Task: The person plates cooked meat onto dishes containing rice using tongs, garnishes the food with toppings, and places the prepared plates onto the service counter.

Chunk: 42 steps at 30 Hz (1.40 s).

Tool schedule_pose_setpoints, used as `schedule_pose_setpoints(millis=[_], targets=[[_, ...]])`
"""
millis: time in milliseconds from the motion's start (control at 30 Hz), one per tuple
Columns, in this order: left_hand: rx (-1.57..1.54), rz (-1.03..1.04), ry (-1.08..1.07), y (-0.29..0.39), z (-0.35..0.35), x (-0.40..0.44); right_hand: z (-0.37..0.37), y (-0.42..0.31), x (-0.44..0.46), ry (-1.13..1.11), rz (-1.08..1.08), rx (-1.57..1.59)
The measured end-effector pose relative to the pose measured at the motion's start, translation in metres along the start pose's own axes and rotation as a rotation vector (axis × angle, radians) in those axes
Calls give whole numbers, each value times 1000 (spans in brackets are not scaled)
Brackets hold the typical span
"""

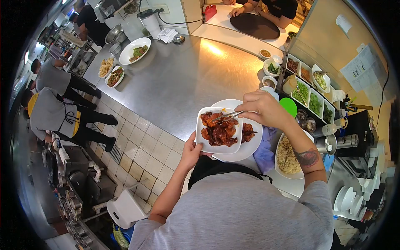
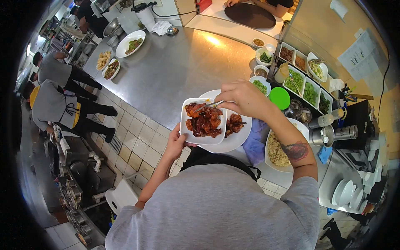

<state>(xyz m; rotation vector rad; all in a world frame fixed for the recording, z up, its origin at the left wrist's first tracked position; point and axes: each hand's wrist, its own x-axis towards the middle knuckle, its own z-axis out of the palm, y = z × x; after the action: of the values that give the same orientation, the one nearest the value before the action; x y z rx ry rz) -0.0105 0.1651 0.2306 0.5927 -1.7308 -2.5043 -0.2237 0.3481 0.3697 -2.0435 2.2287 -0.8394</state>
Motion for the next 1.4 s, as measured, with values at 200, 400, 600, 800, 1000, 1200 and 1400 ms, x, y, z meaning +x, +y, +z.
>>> schedule_pose_setpoints(millis=[200, 400, 600, 800, 1000, 1200, 1400], targets=[[13, -8, 3, -1, -3, 1, 0, -3, 1, -19, -6, -5], [43, 52, 60, 0, -3, 0, -37, -22, -3, -53, 124, 23], [51, 79, 83, 1, -7, 4, -35, -32, -15, -111, 133, -66], [46, 58, 108, 5, -5, 4, -7, -45, -17, -174, 106, -174], [20, 68, 117, 5, -4, 3, 5, -45, -11, -204, 18, -223], [-4, 5, 105, 2, -10, 4, -21, -49, -4, -191, 1, -238], [-68, 40, 129, -4, -9, 3, -42, -39, -8, -31, 95, -74]])
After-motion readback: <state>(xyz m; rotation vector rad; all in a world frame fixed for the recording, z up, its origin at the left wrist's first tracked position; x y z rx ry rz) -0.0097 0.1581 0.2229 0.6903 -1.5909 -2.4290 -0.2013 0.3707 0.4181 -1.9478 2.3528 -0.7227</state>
